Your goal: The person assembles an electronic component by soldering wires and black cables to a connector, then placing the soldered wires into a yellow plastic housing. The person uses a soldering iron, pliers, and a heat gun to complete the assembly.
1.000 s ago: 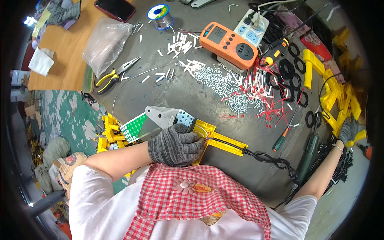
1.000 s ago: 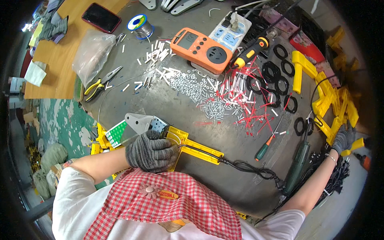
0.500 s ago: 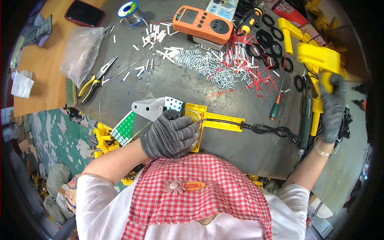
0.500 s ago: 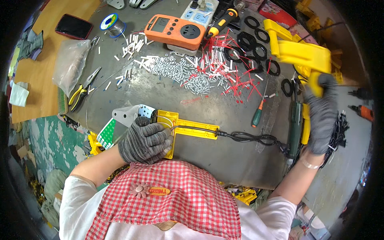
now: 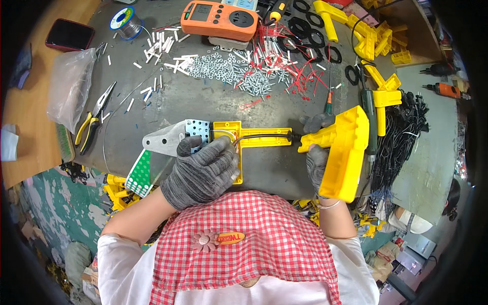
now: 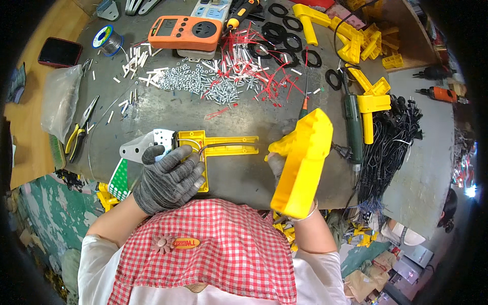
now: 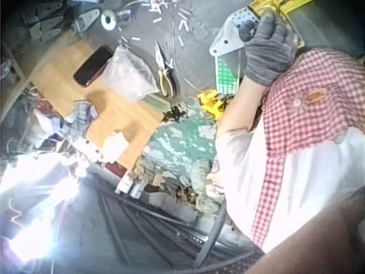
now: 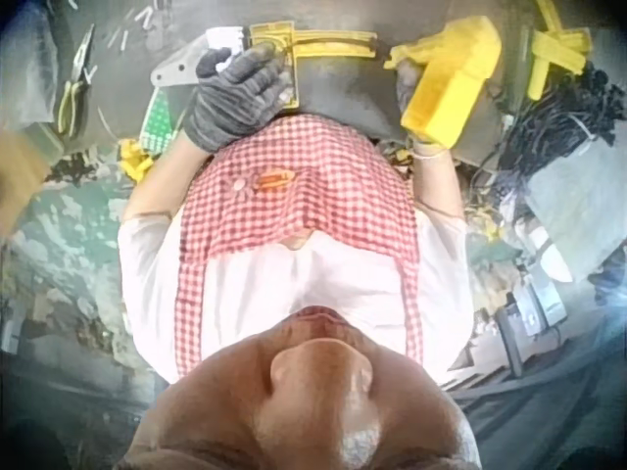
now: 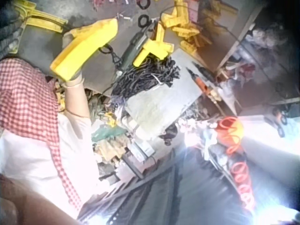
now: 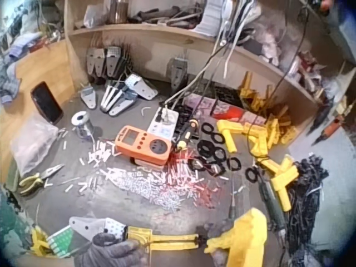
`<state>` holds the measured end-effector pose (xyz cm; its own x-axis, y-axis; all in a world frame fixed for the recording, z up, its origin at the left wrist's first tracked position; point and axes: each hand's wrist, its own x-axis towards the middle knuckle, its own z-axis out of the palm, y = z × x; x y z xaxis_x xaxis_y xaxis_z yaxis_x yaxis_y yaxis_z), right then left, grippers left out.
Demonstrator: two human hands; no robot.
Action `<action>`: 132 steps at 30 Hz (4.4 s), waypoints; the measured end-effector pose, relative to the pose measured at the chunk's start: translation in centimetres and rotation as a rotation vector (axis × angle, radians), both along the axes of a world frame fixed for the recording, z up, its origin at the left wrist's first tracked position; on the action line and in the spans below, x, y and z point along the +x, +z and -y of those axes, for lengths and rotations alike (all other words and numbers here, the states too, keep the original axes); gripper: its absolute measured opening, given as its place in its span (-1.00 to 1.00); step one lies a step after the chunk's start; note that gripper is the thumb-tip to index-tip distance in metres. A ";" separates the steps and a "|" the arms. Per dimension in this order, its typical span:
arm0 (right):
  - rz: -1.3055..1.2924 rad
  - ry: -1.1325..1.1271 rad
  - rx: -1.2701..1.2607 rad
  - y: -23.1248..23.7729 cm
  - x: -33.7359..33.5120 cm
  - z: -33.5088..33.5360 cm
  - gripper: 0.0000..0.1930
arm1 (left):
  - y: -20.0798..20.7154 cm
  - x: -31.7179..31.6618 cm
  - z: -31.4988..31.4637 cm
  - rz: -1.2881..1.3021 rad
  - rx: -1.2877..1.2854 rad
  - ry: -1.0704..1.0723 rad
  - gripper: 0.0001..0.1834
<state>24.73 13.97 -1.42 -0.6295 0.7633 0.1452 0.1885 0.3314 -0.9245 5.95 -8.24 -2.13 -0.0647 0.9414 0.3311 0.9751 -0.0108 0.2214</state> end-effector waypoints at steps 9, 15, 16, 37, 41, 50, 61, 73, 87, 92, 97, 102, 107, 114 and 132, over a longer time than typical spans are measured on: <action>0.126 0.356 0.630 -0.7 -1.2 0.9 -0.48 | -0.5 0.1 1.1 -0.014 -0.027 0.027 -0.65; 0.214 0.653 0.501 2.6 -6.8 1.5 -0.52 | 0.9 -2.0 2.5 0.392 0.127 -0.062 -0.73; 0.298 0.709 0.488 2.3 -6.9 1.3 -0.50 | 0.9 -3.0 2.8 0.455 0.218 -0.030 -0.71; 0.813 0.853 0.667 3.3 -8.9 -0.6 -0.65 | 6.4 -1.8 -6.2 0.256 0.111 0.026 -0.31; 0.638 0.758 0.676 4.3 -6.2 -2.0 -0.76 | 3.2 -0.7 -8.2 0.276 -0.208 0.063 -0.34; 0.506 0.581 0.112 2.4 -2.2 -6.6 -0.71 | 3.3 -0.2 -8.7 0.135 -0.379 -0.057 -0.44; 0.532 0.478 0.495 1.0 -10.5 -7.9 -0.79 | 4.7 -2.9 -11.8 0.213 -0.475 -0.034 -0.60; 0.547 0.376 0.504 0.2 -9.7 -7.8 -0.84 | 3.0 -6.2 -15.1 -0.010 -0.441 0.031 -0.80; 0.550 0.345 0.733 0.2 -9.4 -8.1 -0.83 | 2.0 -7.8 -13.8 0.012 -0.406 0.078 -0.69; 0.469 0.400 0.563 1.3 -10.5 -6.9 -0.84 | 1.0 -7.0 -14.4 0.041 -0.343 -0.009 -0.78; 0.459 0.504 0.605 1.2 -12.7 -5.5 -0.80 | 1.4 -5.8 -16.0 -0.045 -0.414 0.042 -0.74; 0.756 0.477 0.717 0.8 -12.9 -6.0 -0.78 | 1.7 -5.4 -16.3 0.139 -0.448 0.180 -0.73; 0.710 0.445 0.810 0.6 -10.6 -7.2 -0.79 | 2.7 -7.0 -15.6 0.090 -0.501 0.162 -0.72; 0.432 0.430 0.594 1.3 -10.1 -6.6 -0.79 | 1.5 -7.3 -17.1 0.039 -0.493 0.004 -0.74; 0.494 0.435 0.351 1.6 -11.3 -5.2 -0.81 | 3.7 -8.5 -15.3 0.137 -0.250 0.114 -0.67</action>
<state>13.40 19.19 0.22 -0.9192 0.3914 -0.0438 0.3395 0.7310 -0.5920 -2.57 7.08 1.55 -0.2028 0.9766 0.0713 0.9279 0.1684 0.3326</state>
